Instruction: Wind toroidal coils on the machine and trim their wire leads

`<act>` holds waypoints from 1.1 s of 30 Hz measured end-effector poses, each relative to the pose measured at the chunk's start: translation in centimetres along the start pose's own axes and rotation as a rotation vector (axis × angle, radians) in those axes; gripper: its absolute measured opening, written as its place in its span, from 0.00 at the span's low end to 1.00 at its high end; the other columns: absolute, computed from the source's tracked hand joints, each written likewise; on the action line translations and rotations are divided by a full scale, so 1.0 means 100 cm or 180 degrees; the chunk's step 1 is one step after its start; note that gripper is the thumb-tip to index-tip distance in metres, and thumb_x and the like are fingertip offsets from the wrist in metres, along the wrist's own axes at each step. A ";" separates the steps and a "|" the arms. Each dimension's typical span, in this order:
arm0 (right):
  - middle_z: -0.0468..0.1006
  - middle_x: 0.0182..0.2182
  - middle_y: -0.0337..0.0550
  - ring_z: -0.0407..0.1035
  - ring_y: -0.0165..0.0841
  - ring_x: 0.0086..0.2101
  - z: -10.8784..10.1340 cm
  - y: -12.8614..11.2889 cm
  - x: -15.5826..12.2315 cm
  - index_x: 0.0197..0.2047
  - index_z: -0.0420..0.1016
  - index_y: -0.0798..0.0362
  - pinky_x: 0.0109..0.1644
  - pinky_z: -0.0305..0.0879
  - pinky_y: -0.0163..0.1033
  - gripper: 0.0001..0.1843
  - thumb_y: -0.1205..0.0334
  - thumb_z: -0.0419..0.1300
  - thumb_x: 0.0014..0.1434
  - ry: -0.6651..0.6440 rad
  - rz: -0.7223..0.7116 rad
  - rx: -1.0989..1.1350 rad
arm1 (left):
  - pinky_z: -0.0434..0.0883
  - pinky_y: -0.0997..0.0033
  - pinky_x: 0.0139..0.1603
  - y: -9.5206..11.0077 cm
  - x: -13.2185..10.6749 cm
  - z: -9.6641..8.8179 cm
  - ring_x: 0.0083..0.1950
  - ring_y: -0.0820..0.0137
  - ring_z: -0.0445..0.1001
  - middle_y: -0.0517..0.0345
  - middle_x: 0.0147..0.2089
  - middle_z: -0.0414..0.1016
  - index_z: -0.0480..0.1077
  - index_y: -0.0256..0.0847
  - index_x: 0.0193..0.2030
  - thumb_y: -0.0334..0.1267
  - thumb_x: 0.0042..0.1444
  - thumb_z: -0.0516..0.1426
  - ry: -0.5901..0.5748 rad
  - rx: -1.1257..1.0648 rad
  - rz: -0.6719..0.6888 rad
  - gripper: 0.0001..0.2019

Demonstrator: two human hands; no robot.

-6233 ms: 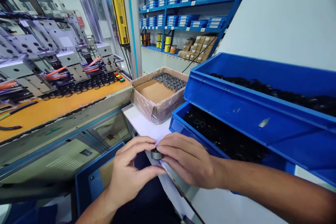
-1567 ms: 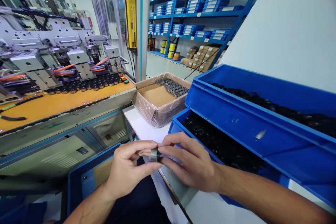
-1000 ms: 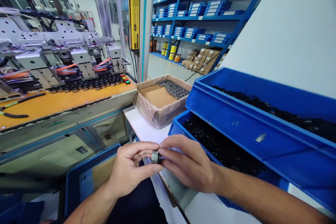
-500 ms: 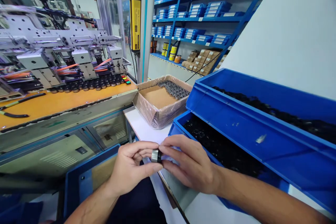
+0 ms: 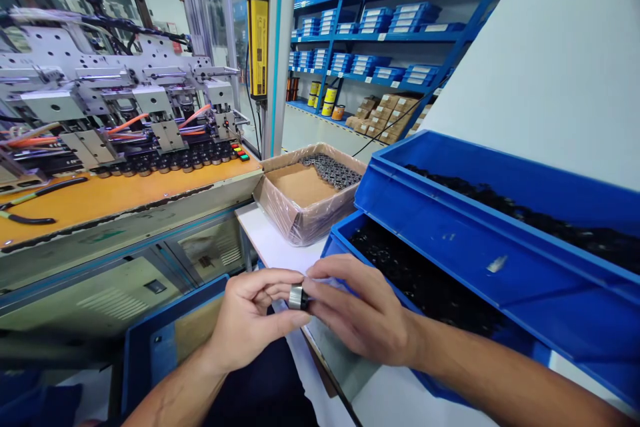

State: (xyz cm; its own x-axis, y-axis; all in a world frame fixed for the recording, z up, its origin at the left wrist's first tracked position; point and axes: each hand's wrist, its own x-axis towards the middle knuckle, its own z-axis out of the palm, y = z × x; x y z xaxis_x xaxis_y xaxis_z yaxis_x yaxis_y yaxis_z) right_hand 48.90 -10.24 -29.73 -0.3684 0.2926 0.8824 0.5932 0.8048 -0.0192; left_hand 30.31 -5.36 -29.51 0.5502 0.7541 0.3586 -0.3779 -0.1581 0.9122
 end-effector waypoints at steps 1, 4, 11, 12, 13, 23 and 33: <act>0.74 0.40 0.54 0.72 0.36 0.41 0.000 0.000 0.000 0.50 0.71 0.63 0.39 0.75 0.41 0.12 0.74 0.59 0.63 0.0009 -0.0012 -0.0001 | 0.79 0.81 0.40 0.000 0.000 0.000 0.36 0.71 0.84 0.56 0.37 0.86 0.82 0.42 0.41 0.18 0.38 0.68 0.0028 0.0022 0.0003 0.22; 0.75 0.39 0.54 0.72 0.37 0.41 -0.001 -0.001 0.002 0.50 0.71 0.64 0.39 0.75 0.42 0.11 0.73 0.59 0.63 0.0011 -0.0039 0.0000 | 0.79 0.79 0.40 0.001 0.000 0.001 0.36 0.70 0.84 0.55 0.36 0.86 0.81 0.41 0.41 0.18 0.39 0.69 0.0039 0.0018 -0.0019 0.21; 0.75 0.39 0.55 0.72 0.37 0.41 -0.001 -0.001 0.002 0.49 0.72 0.64 0.41 0.75 0.42 0.11 0.73 0.61 0.62 0.0049 0.0003 -0.0011 | 0.80 0.73 0.41 0.001 -0.002 -0.001 0.36 0.67 0.84 0.51 0.36 0.86 0.81 0.37 0.41 0.24 0.40 0.70 0.0037 0.0096 -0.0115 0.18; 0.75 0.39 0.55 0.72 0.37 0.41 -0.001 -0.001 0.002 0.48 0.73 0.65 0.41 0.75 0.42 0.10 0.74 0.61 0.62 0.0045 0.0003 -0.0003 | 0.80 0.73 0.41 0.001 -0.002 -0.001 0.36 0.67 0.84 0.51 0.36 0.86 0.81 0.38 0.41 0.24 0.40 0.70 0.0035 0.0108 -0.0124 0.18; 0.76 0.39 0.55 0.72 0.37 0.41 -0.001 -0.002 0.002 0.47 0.73 0.65 0.41 0.74 0.41 0.10 0.74 0.61 0.62 0.0049 0.0005 0.0000 | 0.80 0.73 0.41 0.000 -0.002 -0.001 0.36 0.67 0.84 0.51 0.36 0.86 0.81 0.38 0.41 0.24 0.40 0.70 0.0041 0.0115 -0.0125 0.19; 0.76 0.34 0.50 0.70 0.33 0.34 0.000 -0.004 0.002 0.45 0.75 0.64 0.34 0.72 0.38 0.07 0.71 0.60 0.65 0.0035 -0.0037 -0.0179 | 0.80 0.77 0.38 0.004 -0.001 -0.004 0.34 0.68 0.84 0.54 0.34 0.86 0.82 0.40 0.39 0.23 0.36 0.72 0.0032 -0.0018 -0.0477 0.20; 0.79 0.39 0.55 0.76 0.41 0.42 -0.003 -0.008 -0.015 0.49 0.76 0.65 0.41 0.79 0.43 0.12 0.72 0.57 0.64 -0.0046 -0.0263 -0.0859 | 0.80 0.73 0.43 -0.017 -0.013 0.016 0.41 0.65 0.84 0.50 0.41 0.85 0.80 0.39 0.40 0.33 0.35 0.75 0.0657 -0.0421 -0.0170 0.21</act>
State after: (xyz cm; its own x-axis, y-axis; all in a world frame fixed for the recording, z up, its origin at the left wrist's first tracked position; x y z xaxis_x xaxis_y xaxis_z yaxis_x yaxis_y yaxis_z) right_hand 49.20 -11.49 -30.91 -0.4325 0.2408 0.8689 0.7293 0.6600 0.1801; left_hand 31.41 -7.05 -31.25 0.4134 0.8755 0.2503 -0.4541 -0.0400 0.8901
